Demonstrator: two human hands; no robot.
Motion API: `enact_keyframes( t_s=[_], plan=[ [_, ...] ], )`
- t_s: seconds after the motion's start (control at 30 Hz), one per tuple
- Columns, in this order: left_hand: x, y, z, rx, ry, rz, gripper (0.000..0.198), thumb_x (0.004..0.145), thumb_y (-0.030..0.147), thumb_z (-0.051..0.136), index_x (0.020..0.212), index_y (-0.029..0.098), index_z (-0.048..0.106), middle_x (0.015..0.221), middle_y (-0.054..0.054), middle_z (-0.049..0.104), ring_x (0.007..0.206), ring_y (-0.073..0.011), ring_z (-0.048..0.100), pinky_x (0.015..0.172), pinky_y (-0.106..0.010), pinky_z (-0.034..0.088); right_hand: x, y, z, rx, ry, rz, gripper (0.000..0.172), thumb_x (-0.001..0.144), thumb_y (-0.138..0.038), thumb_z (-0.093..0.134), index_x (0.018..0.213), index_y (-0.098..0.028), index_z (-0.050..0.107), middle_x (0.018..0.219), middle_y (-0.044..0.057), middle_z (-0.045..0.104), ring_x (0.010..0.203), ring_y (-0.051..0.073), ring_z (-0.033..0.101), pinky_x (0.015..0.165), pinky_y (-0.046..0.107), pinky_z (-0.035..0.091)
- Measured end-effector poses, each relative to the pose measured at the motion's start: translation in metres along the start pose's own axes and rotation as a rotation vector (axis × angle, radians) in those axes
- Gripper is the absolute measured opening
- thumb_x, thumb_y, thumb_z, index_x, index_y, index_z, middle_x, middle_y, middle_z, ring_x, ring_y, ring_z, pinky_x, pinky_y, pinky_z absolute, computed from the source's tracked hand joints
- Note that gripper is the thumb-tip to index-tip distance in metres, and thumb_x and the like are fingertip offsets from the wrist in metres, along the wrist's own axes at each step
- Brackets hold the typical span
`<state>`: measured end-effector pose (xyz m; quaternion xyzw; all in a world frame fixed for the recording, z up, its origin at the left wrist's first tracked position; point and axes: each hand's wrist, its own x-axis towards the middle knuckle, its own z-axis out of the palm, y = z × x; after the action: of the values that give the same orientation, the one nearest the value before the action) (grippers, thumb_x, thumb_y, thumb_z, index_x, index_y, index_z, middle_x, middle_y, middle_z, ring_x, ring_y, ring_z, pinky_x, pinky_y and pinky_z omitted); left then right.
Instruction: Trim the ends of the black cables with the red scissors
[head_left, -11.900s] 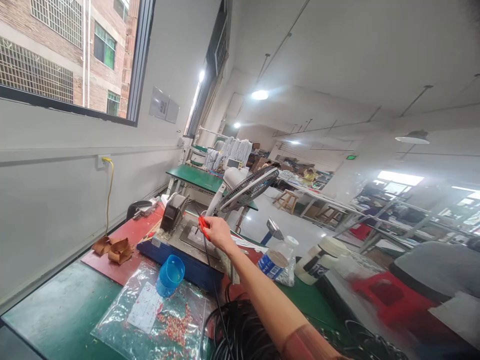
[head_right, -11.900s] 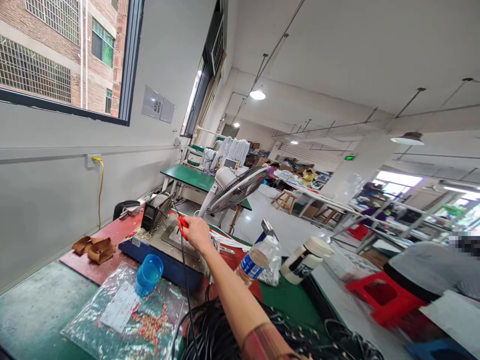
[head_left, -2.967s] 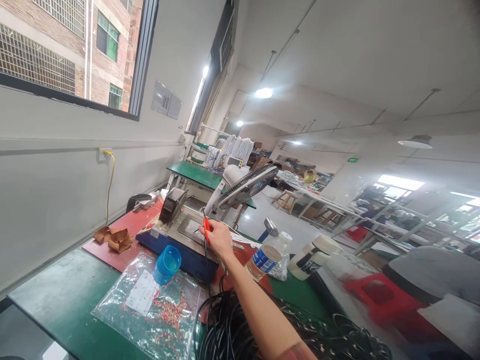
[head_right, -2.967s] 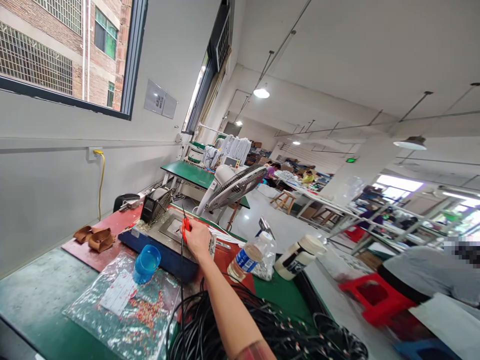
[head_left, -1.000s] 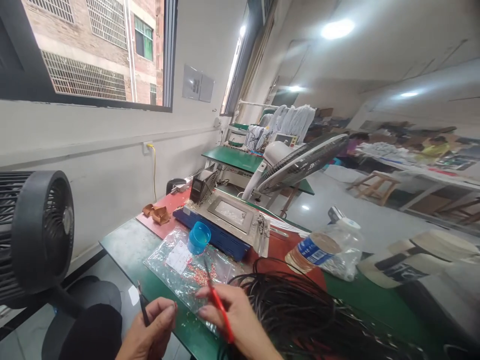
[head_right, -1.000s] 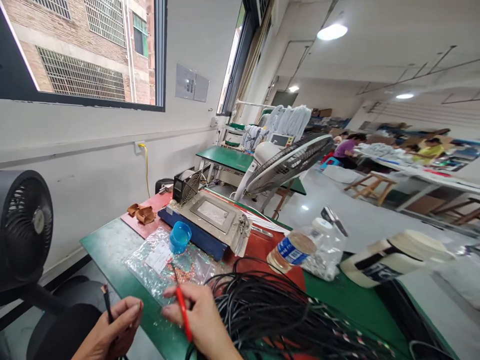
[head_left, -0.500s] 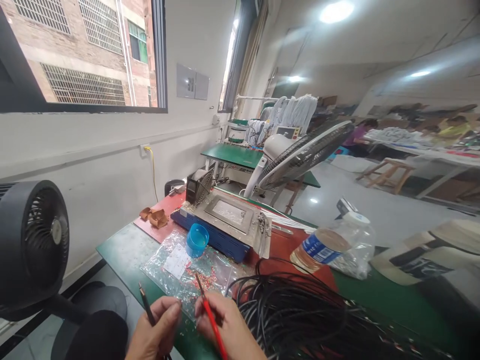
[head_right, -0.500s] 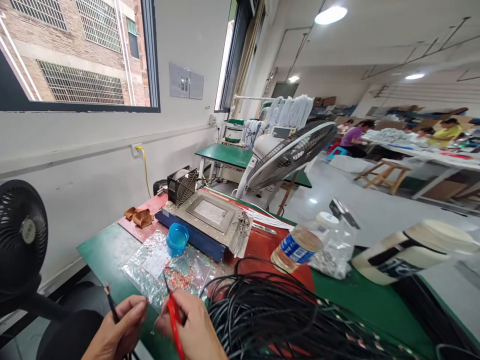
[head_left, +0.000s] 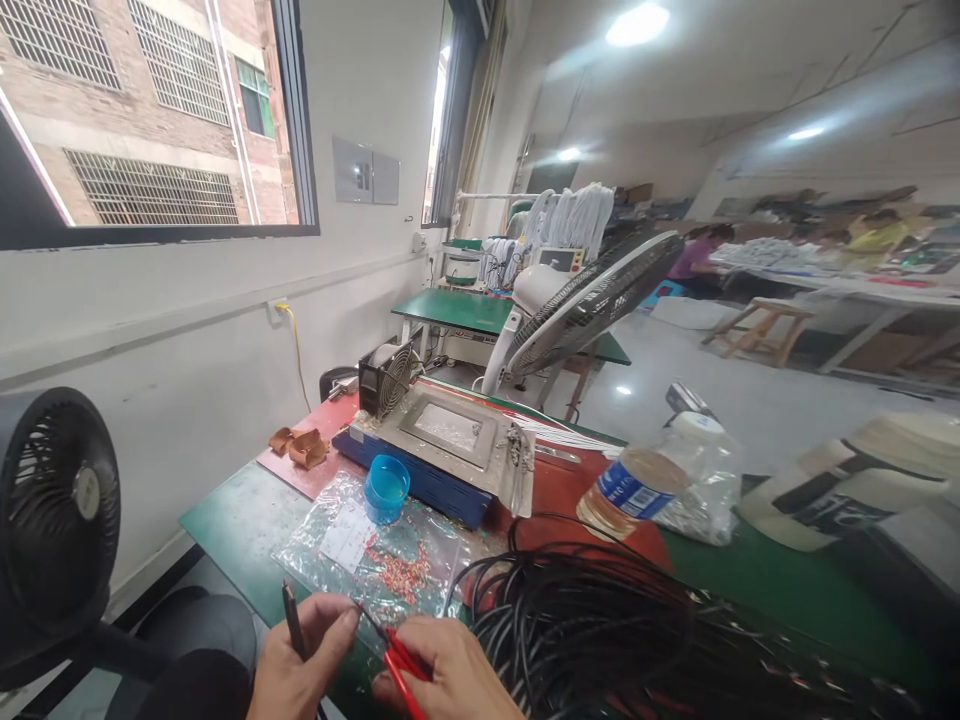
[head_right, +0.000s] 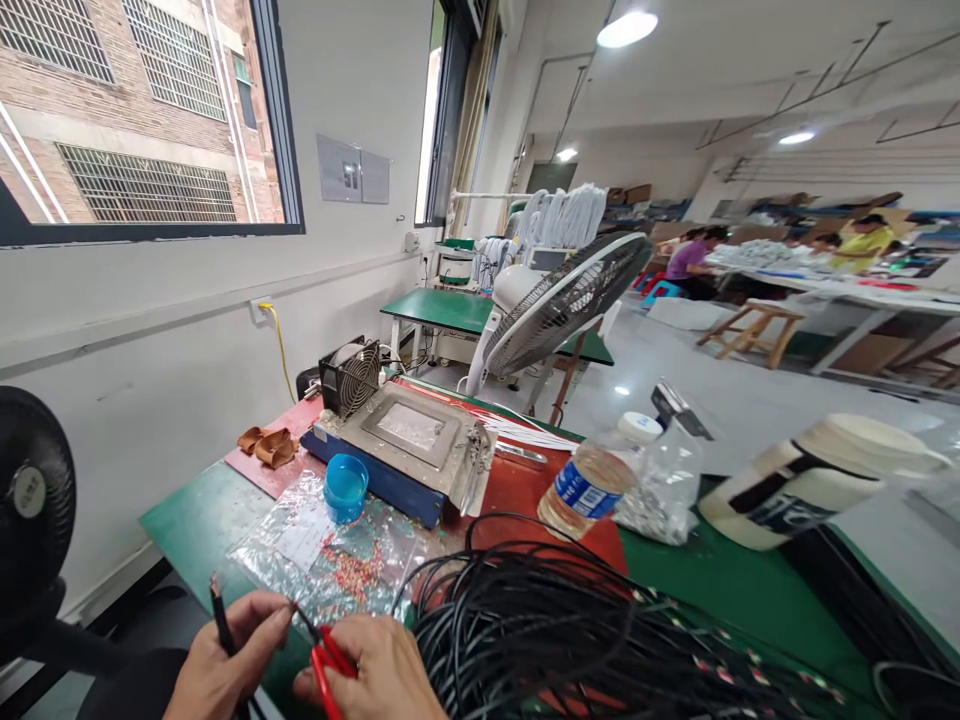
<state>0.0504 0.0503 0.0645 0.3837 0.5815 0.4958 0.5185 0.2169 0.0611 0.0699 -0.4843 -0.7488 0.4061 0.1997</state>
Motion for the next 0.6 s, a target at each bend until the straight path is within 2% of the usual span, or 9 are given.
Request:
enact_keyframes(
  t_s=[0.2,0.27,0.33,0.4,0.47,0.6],
  plan=[
    [0.005,0.008,0.004,0.004,0.026,0.042,0.03,0.052,0.044,0.074,0.059,0.016,0.066,0.053,0.0,0.057,0.054,-0.0137,0.045,0.054,-0.025,0.038,0.003,0.01,0.004,0.087,0.0,0.013,0.045,0.067,-0.049,0.058,0.049,-0.016,0.033,0.048,-0.006,0.03,0.047,0.005,0.029,0.043,0.021,0.015],
    [0.008,0.005,0.005,0.0,0.004,0.047,0.03,0.053,0.044,0.074,0.06,0.016,0.066,0.053,0.0,0.056,0.051,-0.0108,0.043,0.049,-0.022,0.035,0.004,0.015,0.007,0.112,0.022,0.014,0.049,0.067,-0.051,0.058,0.046,-0.016,0.031,0.046,-0.006,0.027,0.045,0.005,0.026,0.042,0.021,0.015],
    [0.01,-0.001,0.005,-0.007,-0.048,-0.001,0.032,0.056,0.045,0.072,0.065,0.015,0.066,0.048,0.002,0.049,0.043,-0.0064,0.034,0.041,-0.02,0.025,0.005,0.02,0.009,0.189,0.054,0.008,0.051,0.068,-0.053,0.057,0.045,-0.015,0.031,0.046,-0.005,0.026,0.045,0.004,0.025,0.041,0.02,0.015],
    [0.01,-0.008,0.005,-0.057,-0.133,-0.091,0.036,0.059,0.048,0.069,0.071,0.014,0.065,0.041,0.006,0.036,0.038,-0.0034,0.023,0.038,-0.02,0.013,0.005,0.022,0.009,0.361,0.068,0.031,0.05,0.07,-0.056,0.055,0.048,-0.016,0.034,0.045,-0.006,0.028,0.042,0.004,0.027,0.039,0.018,0.016],
    [0.007,-0.013,0.008,-0.152,-0.22,-0.165,0.038,0.06,0.048,0.068,0.076,0.013,0.066,0.04,0.009,0.028,0.037,-0.0024,0.018,0.039,-0.021,0.009,0.004,0.02,0.009,0.59,0.037,0.079,0.05,0.071,-0.061,0.051,0.053,-0.016,0.04,0.043,-0.006,0.033,0.036,0.004,0.031,0.035,0.017,0.019],
    [-0.004,-0.016,0.015,-0.261,-0.285,-0.217,0.037,0.055,0.041,0.075,0.077,0.012,0.069,0.04,0.007,0.034,0.037,-0.0011,0.02,0.04,-0.021,0.008,0.002,0.01,0.005,0.908,-0.04,0.174,0.053,0.068,-0.064,0.052,0.056,-0.013,0.049,0.04,-0.005,0.041,0.027,0.004,0.034,0.026,0.015,0.021]
  ],
)
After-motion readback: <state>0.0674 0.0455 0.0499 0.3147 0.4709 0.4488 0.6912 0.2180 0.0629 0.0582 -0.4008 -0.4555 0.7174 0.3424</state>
